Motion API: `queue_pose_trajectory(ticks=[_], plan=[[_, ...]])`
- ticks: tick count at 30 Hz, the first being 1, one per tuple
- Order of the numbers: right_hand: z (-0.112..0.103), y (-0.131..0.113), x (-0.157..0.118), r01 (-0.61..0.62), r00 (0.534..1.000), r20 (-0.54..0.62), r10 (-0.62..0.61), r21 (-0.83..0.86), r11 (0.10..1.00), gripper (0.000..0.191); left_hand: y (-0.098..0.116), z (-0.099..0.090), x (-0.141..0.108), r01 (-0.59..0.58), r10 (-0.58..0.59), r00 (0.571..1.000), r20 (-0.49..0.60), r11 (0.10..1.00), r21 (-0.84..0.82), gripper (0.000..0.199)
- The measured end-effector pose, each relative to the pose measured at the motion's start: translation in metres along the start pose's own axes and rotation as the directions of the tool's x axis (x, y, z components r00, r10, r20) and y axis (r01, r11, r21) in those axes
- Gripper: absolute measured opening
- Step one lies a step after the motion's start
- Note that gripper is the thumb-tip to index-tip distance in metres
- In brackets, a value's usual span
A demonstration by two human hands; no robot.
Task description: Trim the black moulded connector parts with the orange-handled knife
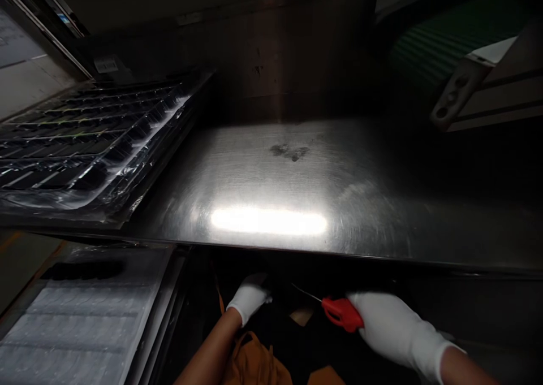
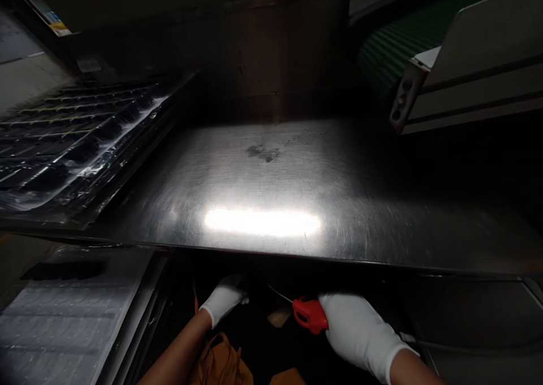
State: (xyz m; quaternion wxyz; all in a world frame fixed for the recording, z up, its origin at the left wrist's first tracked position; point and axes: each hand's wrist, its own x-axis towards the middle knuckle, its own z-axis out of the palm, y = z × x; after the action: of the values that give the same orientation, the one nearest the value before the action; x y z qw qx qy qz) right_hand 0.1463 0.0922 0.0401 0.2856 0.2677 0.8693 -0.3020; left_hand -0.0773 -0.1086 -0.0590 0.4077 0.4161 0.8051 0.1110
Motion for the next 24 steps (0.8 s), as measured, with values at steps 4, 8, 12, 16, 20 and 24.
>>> queue_pose_trajectory(ticks=[4,8,12,16,20,24], plan=[[-0.006,-0.006,-0.001,-0.027,0.998,-0.061,0.025,-0.035,0.999,0.025,0.008,0.0,-0.004,0.059,-0.047,0.998,0.05,0.961,-0.27,0.021],[-0.001,-0.015,0.0,-0.035,0.998,-0.055,0.032,-0.053,0.998,0.022,0.023,-0.004,-0.012,0.101,-0.048,0.993,0.103,0.788,-0.607,0.014],[-0.002,-0.028,-0.002,-0.005,1.0,-0.025,0.006,0.033,0.999,0.032,0.036,-0.011,-0.018,0.081,0.034,0.992,0.122,0.574,-0.815,0.021],[-0.004,-0.029,-0.001,-0.009,0.999,-0.053,0.009,-0.006,1.0,0.034,0.039,-0.009,-0.02,-0.087,0.058,0.996,-0.065,0.542,-0.836,0.035],[0.006,-0.014,0.004,0.017,0.997,-0.079,-0.023,-0.079,0.997,0.034,0.036,-0.004,-0.027,-0.064,0.038,0.998,-0.057,0.236,-0.97,0.047],[0.013,0.001,0.006,0.029,0.996,-0.086,-0.037,-0.087,0.996,0.035,0.032,-0.006,-0.036,0.065,0.071,0.996,0.059,-0.078,-0.995,0.059]])
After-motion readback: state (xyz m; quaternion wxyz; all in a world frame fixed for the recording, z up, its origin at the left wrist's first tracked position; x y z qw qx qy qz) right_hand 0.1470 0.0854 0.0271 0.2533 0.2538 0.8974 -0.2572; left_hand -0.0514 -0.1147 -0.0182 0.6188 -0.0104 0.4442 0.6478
